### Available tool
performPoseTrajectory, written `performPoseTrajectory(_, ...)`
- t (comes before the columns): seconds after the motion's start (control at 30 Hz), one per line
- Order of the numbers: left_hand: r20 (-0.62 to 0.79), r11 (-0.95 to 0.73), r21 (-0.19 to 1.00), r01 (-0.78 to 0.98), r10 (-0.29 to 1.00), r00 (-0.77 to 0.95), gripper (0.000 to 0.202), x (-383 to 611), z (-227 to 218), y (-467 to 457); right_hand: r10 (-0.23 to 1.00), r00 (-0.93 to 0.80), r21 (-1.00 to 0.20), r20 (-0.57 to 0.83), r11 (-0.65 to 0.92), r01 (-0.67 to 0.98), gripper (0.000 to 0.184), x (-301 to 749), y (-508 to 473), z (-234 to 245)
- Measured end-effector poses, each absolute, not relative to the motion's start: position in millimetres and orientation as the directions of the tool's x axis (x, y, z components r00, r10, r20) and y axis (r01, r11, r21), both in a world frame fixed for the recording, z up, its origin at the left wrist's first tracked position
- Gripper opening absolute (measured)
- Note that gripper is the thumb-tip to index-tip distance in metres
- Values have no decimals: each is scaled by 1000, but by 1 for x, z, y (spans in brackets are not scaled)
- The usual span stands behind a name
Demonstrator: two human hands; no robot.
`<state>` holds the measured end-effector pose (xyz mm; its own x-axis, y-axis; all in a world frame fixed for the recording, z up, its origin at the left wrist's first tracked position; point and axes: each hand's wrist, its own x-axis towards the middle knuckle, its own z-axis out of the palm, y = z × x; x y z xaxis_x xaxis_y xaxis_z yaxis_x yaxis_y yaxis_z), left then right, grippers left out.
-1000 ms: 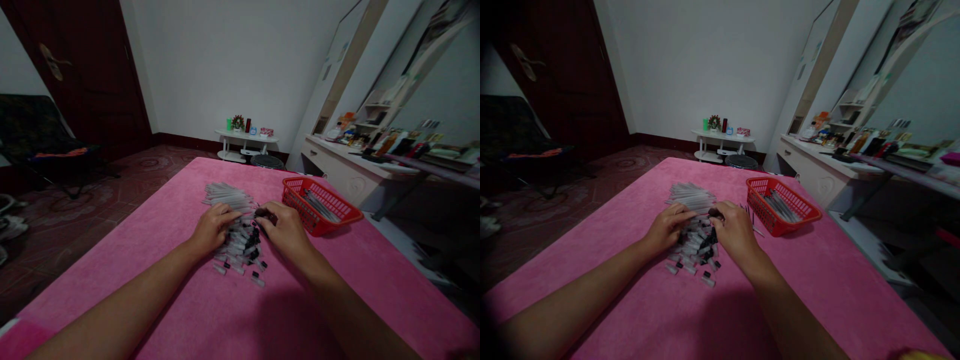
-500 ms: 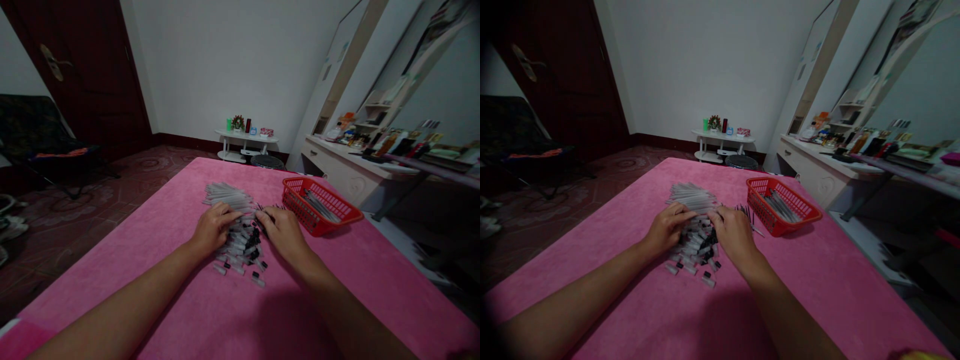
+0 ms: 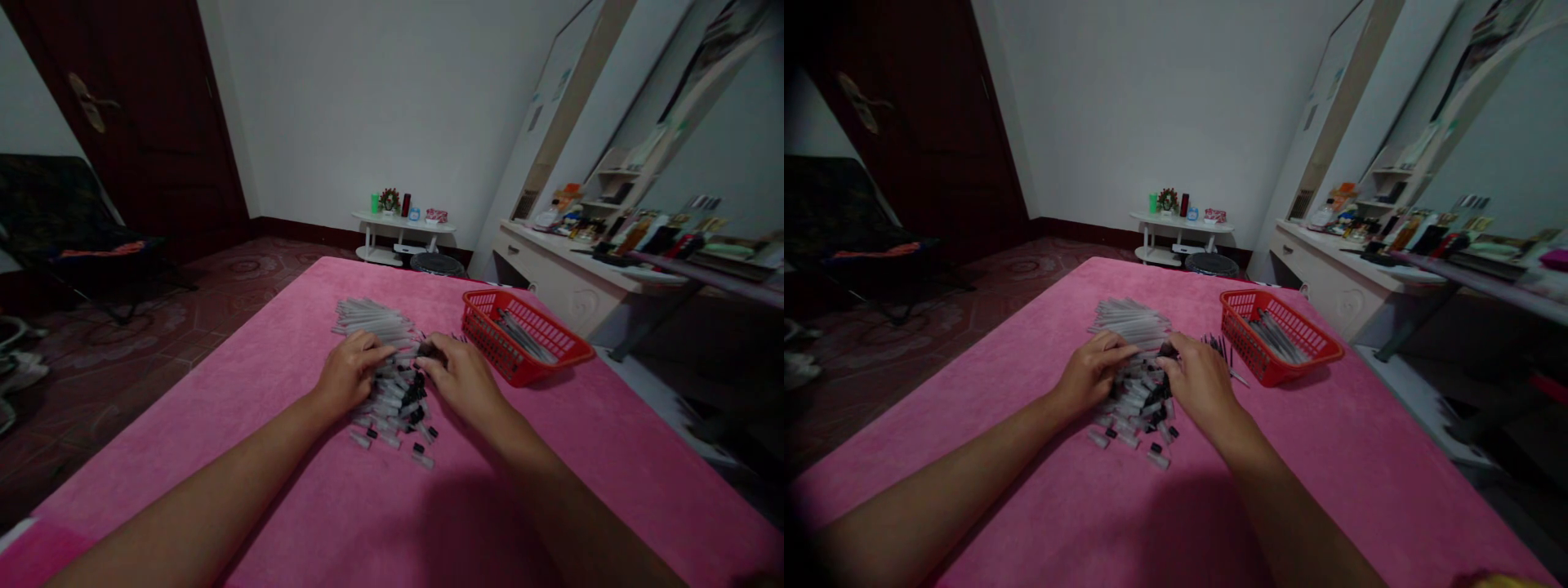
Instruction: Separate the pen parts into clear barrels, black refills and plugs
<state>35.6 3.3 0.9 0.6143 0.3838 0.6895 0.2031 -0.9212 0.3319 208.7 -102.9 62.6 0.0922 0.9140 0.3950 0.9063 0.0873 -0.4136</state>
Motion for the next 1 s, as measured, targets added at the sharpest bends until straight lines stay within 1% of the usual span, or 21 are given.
performPoseTrajectory(0.1, 696, -927, 324, 189, 369, 616, 50, 36, 0, 4, 933, 109, -407, 344, 44, 912, 35, 208, -103, 63)
performPoseTrajectory(0.13, 700, -928, 324, 186, 367, 613, 50, 36, 0, 4, 932, 112, -412, 344, 42, 910, 36, 208, -103, 63)
performPoseTrajectory(0.27, 701, -928, 326, 179, 365, 613, 45, 36, 0, 3, 912, 105, -412, 396, 75, 908, 20, 208, -103, 62)
performPoseTrajectory(0.3, 699, -929, 325, 177, 362, 617, 45, 36, 0, 3, 913, 108, -405, 393, 67, 912, 21, 208, -103, 61)
performPoseTrajectory(0.4, 693, -931, 322, 174, 357, 626, 43, 36, 1, 3, 927, 123, -398, 355, 31, 917, 36, 208, -103, 62)
performPoseTrajectory(0.43, 690, -929, 327, 175, 361, 627, 44, 36, 1, 2, 929, 121, -402, 351, 33, 915, 35, 208, -103, 62)
performPoseTrajectory(0.53, 681, -919, 352, 179, 382, 624, 45, 35, 1, 2, 927, 106, -405, 360, 53, 913, 23, 208, -103, 63)
performPoseTrajectory(0.57, 682, -918, 355, 176, 383, 623, 45, 35, 1, 2, 928, 104, -403, 358, 53, 914, 23, 208, -103, 63)
performPoseTrajectory(0.67, 694, -922, 348, 167, 374, 616, 43, 36, 1, 3, 939, 107, -408, 327, 38, 912, 37, 208, -104, 63)
performPoseTrajectory(0.7, 697, -923, 348, 164, 372, 613, 43, 36, 0, 3, 941, 103, -415, 324, 43, 909, 38, 208, -104, 64)
performPoseTrajectory(0.8, 699, -919, 362, 155, 377, 608, 44, 36, 1, 3, 933, 86, -423, 350, 76, 903, 24, 207, -104, 64)
performPoseTrajectory(0.83, 699, -919, 365, 150, 377, 608, 43, 36, 1, 3, 930, 85, -418, 358, 79, 905, 21, 207, -105, 64)
performPoseTrajectory(0.87, 701, -921, 362, 145, 371, 609, 42, 36, 1, 3, 930, 88, -414, 356, 73, 907, 24, 207, -105, 64)
performPoseTrajectory(0.97, 707, -930, 340, 136, 348, 616, 41, 36, 1, 3, 942, 100, -417, 319, 45, 908, 40, 207, -105, 64)
performPoseTrajectory(1.0, 706, -931, 339, 138, 349, 616, 41, 36, 2, 3, 944, 96, -422, 315, 48, 905, 40, 207, -105, 64)
